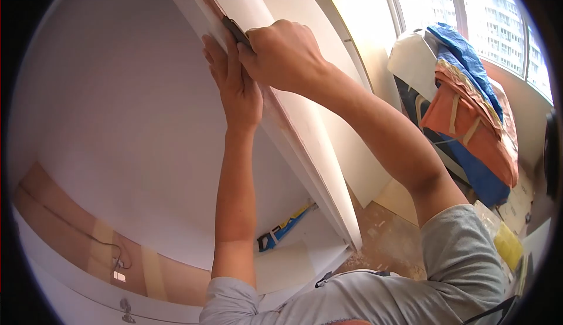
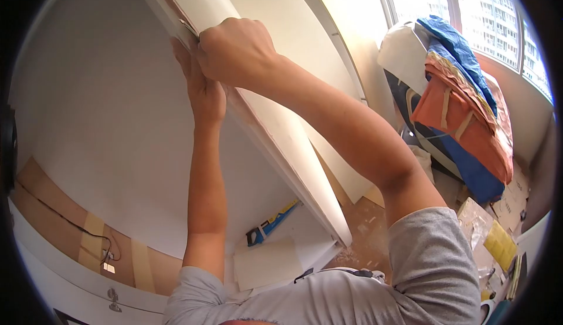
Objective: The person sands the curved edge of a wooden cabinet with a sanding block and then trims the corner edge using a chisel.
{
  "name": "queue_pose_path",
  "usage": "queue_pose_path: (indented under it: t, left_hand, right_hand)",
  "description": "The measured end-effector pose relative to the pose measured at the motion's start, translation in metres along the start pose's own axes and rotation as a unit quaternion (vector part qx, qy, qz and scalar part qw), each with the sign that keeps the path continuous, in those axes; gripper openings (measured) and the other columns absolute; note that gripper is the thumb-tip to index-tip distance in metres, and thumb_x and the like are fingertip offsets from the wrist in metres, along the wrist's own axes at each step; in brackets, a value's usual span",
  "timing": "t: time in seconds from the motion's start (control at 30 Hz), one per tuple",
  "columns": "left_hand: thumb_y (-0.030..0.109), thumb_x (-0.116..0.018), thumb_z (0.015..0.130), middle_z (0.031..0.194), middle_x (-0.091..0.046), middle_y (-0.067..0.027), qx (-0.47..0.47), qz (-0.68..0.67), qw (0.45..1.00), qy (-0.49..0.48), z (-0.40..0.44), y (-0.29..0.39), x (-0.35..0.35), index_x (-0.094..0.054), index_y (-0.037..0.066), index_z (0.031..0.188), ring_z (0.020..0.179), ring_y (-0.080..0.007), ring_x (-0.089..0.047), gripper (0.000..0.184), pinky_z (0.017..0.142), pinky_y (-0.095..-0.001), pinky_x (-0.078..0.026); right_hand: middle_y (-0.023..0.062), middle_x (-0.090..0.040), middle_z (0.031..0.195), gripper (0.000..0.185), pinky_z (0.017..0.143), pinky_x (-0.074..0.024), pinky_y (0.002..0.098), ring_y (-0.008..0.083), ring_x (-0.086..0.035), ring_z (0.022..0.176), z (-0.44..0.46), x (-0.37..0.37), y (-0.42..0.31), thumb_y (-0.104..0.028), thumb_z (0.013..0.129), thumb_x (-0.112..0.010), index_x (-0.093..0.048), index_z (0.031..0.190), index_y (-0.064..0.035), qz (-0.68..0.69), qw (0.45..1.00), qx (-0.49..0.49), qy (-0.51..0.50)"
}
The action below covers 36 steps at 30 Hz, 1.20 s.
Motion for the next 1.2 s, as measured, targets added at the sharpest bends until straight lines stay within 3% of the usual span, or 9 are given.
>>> queue_pose_path:
  t: [0.13, 0.23, 0.3, 0.4, 0.57, 0.63, 0.97, 1.07, 1.2]
  left_hand:
    - [0.040, -0.040, 0.120, 0.181, -0.004, -0.0309, 0.028, 0.037, 0.999, 0.021, -0.089, 0.000, -0.035, -0.028, 0.014, 0.175, 0.166, -0.0549, -0.003, 0.062, 0.132, -0.0678, -0.007]
    - [0.036, -0.043, 0.118, 0.180, -0.003, -0.0330, 0.100, 0.059, 0.992, -0.050, -0.204, 0.008, -0.063, -0.027, 0.014, 0.175, 0.166, -0.0561, -0.004, 0.063, 0.131, -0.0697, -0.007]
    - [0.035, -0.044, 0.118, 0.180, -0.003, -0.0334, 0.107, 0.075, 0.988, -0.078, -0.235, 0.012, -0.070, -0.025, 0.013, 0.176, 0.165, -0.0563, -0.003, 0.064, 0.131, -0.0698, -0.006]
    - [0.031, -0.045, 0.118, 0.180, -0.003, -0.0326, 0.110, 0.081, 0.988, -0.076, -0.221, 0.019, -0.064, -0.025, 0.014, 0.176, 0.166, -0.0558, -0.003, 0.064, 0.131, -0.0701, -0.004]
    - [0.027, -0.045, 0.117, 0.181, -0.003, -0.0305, 0.079, 0.037, 0.995, -0.052, -0.077, 0.010, -0.020, -0.028, 0.015, 0.175, 0.166, -0.0554, -0.002, 0.061, 0.131, -0.0693, -0.004]
    - [0.029, -0.047, 0.117, 0.181, -0.004, -0.0305, 0.046, 0.050, 0.997, -0.022, -0.052, 0.010, -0.012, -0.027, 0.015, 0.176, 0.166, -0.0560, -0.003, 0.064, 0.131, -0.0689, -0.005]
    - [0.024, -0.052, 0.115, 0.177, -0.009, -0.0390, 0.081, 0.023, 0.996, -0.038, -0.235, 0.021, -0.071, -0.031, 0.011, 0.174, 0.165, -0.0575, -0.010, 0.064, 0.129, -0.0731, -0.009]
    - [0.021, -0.052, 0.113, 0.178, -0.008, -0.0376, 0.112, 0.031, 0.992, -0.037, -0.195, 0.009, -0.063, -0.034, 0.013, 0.173, 0.165, -0.0569, -0.010, 0.063, 0.128, -0.0748, -0.010]
    - [0.014, -0.055, 0.109, 0.179, -0.010, -0.0341, 0.010, 0.073, 0.997, 0.031, -0.077, 0.009, -0.022, -0.040, 0.012, 0.171, 0.165, -0.0562, -0.011, 0.064, 0.127, -0.0749, -0.010]
  right_hand:
    - [0.0145, -0.061, 0.057, 0.040, 0.051, -0.0498, 0.0486, 0.0391, -0.062, 0.051, -0.084, -0.037, 0.021, -0.031, 0.100, -0.071, -0.061, 0.070, -0.0076, -0.016, 0.997, 0.036, 0.066]
    - [0.0074, -0.059, 0.057, 0.033, 0.040, -0.0432, 0.0414, 0.0301, -0.055, 0.042, -0.179, -0.079, 0.040, -0.019, 0.096, -0.077, -0.056, 0.073, -0.0076, 0.014, 0.994, 0.074, 0.077]
    - [0.0088, -0.064, 0.060, 0.032, 0.042, -0.0466, 0.0435, 0.0332, -0.058, 0.045, -0.219, -0.100, 0.049, -0.023, 0.092, -0.076, -0.057, 0.072, -0.0069, 0.023, 0.998, 0.032, 0.039]
    - [0.0098, -0.063, 0.060, 0.035, 0.042, -0.0462, 0.0430, 0.0332, -0.057, 0.044, -0.201, -0.090, 0.045, -0.023, 0.094, -0.076, -0.056, 0.071, -0.0063, 0.027, 0.997, 0.034, 0.059]
    - [0.0166, -0.059, 0.055, 0.039, 0.051, -0.0494, 0.0489, 0.0404, -0.062, 0.052, -0.074, -0.035, 0.020, -0.033, 0.099, -0.071, -0.066, 0.073, -0.0055, -0.007, 0.998, 0.013, 0.058]
    - [0.0157, -0.062, 0.056, 0.041, 0.048, -0.0493, 0.0470, 0.0363, -0.061, 0.046, -0.051, -0.021, 0.012, -0.025, 0.098, -0.064, -0.063, 0.062, -0.0057, -0.020, 0.998, 0.026, 0.045]
    - [0.0090, -0.063, 0.059, 0.034, 0.040, -0.0456, 0.0422, 0.0310, -0.058, 0.042, -0.217, -0.095, 0.048, -0.022, 0.093, -0.077, -0.057, 0.071, -0.0077, 0.020, 0.997, 0.054, 0.047]
    - [0.0103, -0.062, 0.058, 0.036, 0.041, -0.0464, 0.0424, 0.0325, -0.058, 0.043, -0.179, -0.077, 0.040, -0.022, 0.095, -0.076, -0.056, 0.069, -0.0073, 0.024, 0.995, 0.063, 0.076]
    - [0.0156, -0.064, 0.057, 0.036, 0.051, -0.0516, 0.0485, 0.0383, -0.065, 0.051, -0.075, -0.037, 0.021, -0.030, 0.096, -0.068, -0.065, 0.069, -0.0064, -0.019, 0.994, 0.051, 0.097]
Point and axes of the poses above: each hand's wrist, its own z-axis towards the middle knuckle, its own x-axis out of the back of the hand, y = z × x, the point moved 5 cm from there along z, towards the middle knuckle
